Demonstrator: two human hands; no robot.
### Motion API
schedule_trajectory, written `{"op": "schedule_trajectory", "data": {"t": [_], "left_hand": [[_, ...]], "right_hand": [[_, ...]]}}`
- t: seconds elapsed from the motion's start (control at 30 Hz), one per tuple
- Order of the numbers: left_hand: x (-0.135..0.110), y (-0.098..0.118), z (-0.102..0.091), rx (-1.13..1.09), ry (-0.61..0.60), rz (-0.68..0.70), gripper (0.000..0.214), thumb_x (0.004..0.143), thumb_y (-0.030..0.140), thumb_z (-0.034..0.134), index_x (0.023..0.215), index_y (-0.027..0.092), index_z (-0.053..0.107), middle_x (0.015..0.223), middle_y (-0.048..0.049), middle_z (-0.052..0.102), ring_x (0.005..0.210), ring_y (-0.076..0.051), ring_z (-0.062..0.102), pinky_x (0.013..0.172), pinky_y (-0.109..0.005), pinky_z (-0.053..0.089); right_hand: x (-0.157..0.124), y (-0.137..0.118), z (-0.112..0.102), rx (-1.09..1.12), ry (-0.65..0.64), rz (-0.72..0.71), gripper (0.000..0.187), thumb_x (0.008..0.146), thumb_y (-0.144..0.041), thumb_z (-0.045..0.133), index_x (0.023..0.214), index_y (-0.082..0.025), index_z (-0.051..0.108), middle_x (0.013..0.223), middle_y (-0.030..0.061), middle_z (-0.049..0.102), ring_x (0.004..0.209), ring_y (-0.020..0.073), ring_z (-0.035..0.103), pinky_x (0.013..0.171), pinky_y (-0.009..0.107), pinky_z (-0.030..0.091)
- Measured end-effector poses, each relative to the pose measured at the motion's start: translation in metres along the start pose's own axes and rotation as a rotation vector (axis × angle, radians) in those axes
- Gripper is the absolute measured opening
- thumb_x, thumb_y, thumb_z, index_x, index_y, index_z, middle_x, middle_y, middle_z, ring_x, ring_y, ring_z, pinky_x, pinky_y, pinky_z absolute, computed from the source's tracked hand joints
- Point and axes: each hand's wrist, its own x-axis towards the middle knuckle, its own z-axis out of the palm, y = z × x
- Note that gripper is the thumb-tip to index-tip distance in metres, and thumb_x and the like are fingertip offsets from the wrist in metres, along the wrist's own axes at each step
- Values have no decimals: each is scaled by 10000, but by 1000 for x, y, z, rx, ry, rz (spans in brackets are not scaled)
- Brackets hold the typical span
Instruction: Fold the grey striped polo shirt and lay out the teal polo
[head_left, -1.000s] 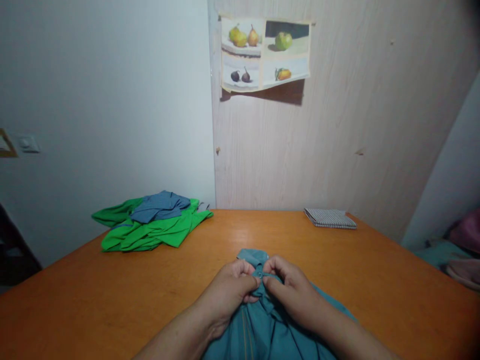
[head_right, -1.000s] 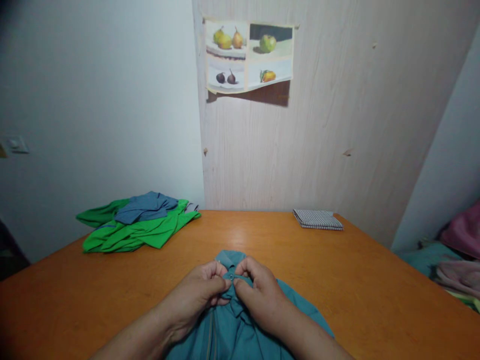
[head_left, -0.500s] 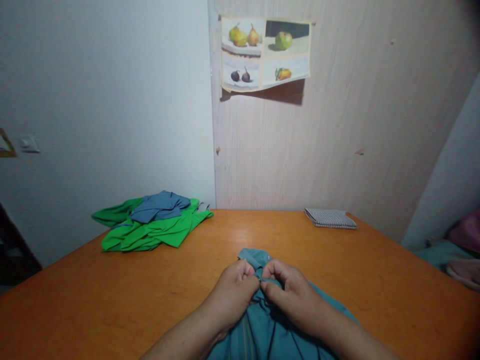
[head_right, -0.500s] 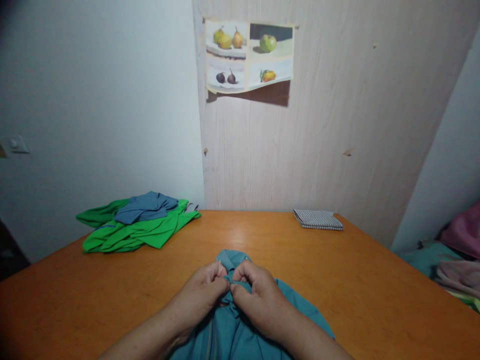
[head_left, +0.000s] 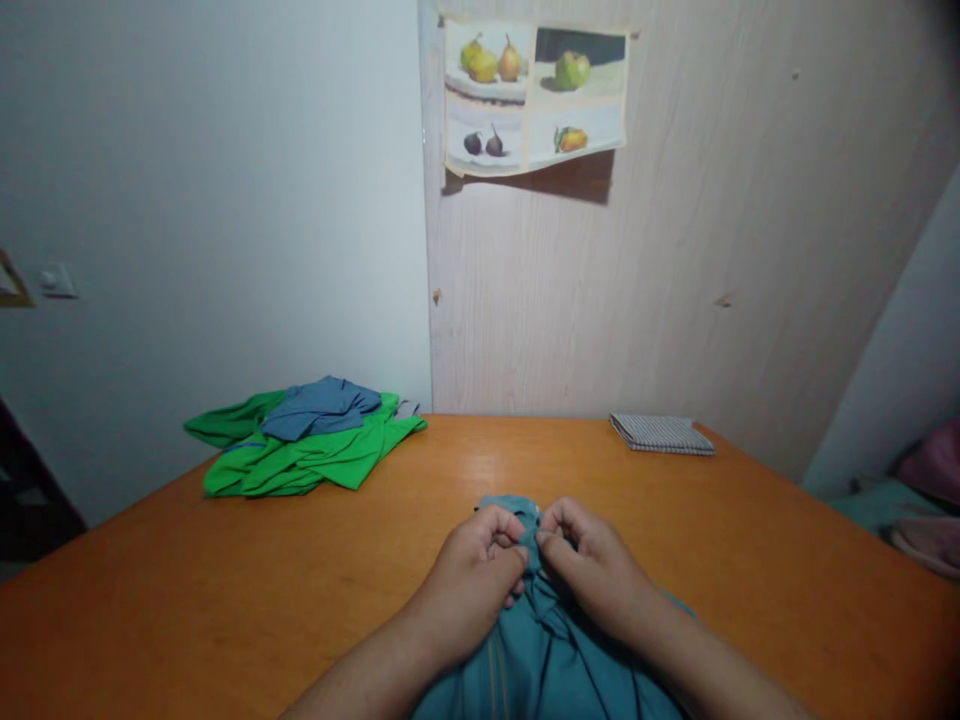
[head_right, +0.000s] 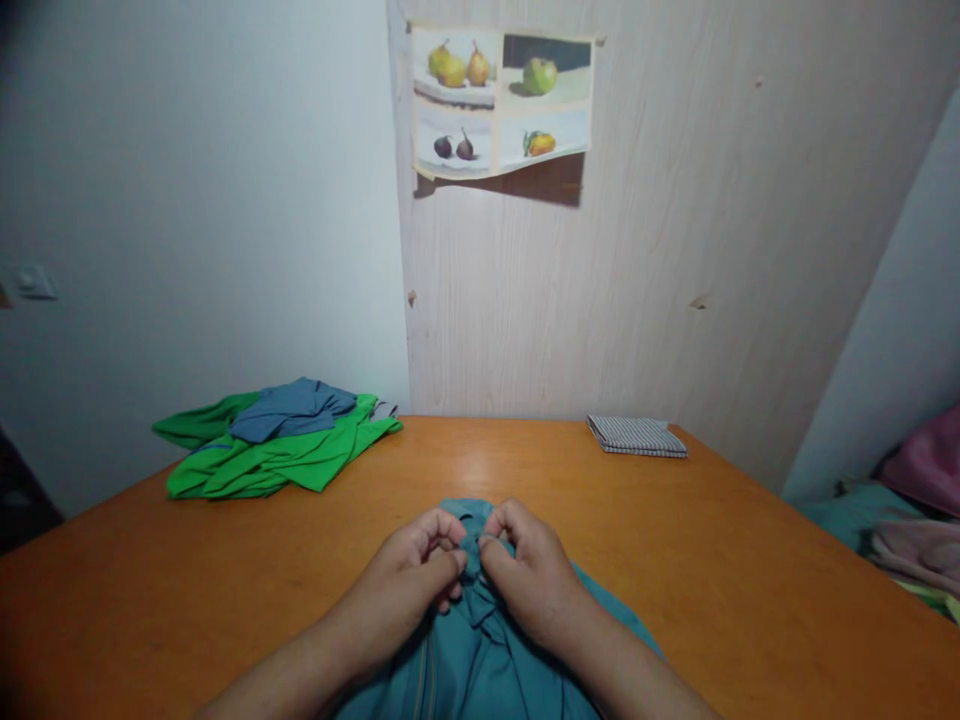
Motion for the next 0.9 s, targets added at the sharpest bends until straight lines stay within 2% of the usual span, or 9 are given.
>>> {"op": "schedule_trajectory", "data": {"t": [0.17, 0.27, 0.4, 0.57, 0.63, 0.7, 0.8, 0.9], "left_hand": [[1, -2, -3, -4, 98, -27, 135, 820, 277, 556, 918, 212, 491, 628, 66, 503, 512, -108, 503, 485, -211, 378], [3, -7, -5, -7, 73, -30, 132, 788, 247, 575, 892, 207, 503, 651, 70, 476, 524, -100, 501, 498, -208, 374], [7, -17, -6, 39, 73, 20, 168, 769, 250, 618, 908, 194, 542, 676, 62, 485, 554, -100, 456, 526, -216, 339], [12, -25, -10, 259, 139, 222, 123, 765, 225, 666, 871, 184, 620, 818, -1, 569, 804, -162, 538, 704, -247, 390], [12, -24, -11, 330, 121, 256, 38, 796, 213, 629, 820, 185, 624, 817, -10, 574, 817, -172, 537, 724, -259, 384], [10, -22, -11, 370, 106, 263, 67, 824, 215, 595, 767, 185, 609, 787, -10, 569, 798, -174, 531, 710, -263, 370], [7, -16, -7, 373, 118, 253, 116, 854, 236, 571, 753, 184, 590, 743, 0, 547, 752, -165, 509, 678, -259, 354], [2, -9, -2, 309, 112, 232, 129, 872, 255, 557, 767, 183, 582, 710, 17, 515, 693, -147, 475, 654, -251, 353]], "right_hand": [[5, -2, -13, 173, 138, 79, 214, 874, -412, 549, 793, -222, 491, 634, -66, 416, 591, 119, 370, 538, 248, 299], [7, 0, -17, 278, 173, 138, 214, 872, -413, 563, 807, -222, 489, 627, -71, 413, 573, 113, 355, 519, 244, 282], [6, 3, -16, 385, 124, 181, 199, 863, -383, 590, 805, -215, 501, 643, -63, 431, 576, 110, 360, 517, 243, 290], [1, -4, -18, 503, -13, 214, 208, 866, -385, 608, 815, -213, 501, 640, -66, 421, 573, 105, 339, 519, 242, 278], [-1, -7, -18, 453, -100, 201, 252, 856, -435, 641, 849, -215, 519, 653, -70, 419, 583, 106, 342, 525, 239, 272], [-1, -7, -17, 304, -168, 148, 302, 810, -461, 708, 891, -214, 555, 677, -65, 439, 619, 113, 376, 546, 238, 285], [0, -5, -14, 43, -172, 48, 239, 762, -381, 747, 826, -205, 599, 712, -40, 514, 688, 134, 446, 607, 251, 334], [3, -2, -12, 49, -139, 47, 176, 791, -338, 673, 727, -195, 593, 709, -24, 542, 701, 144, 475, 638, 265, 367]]}}
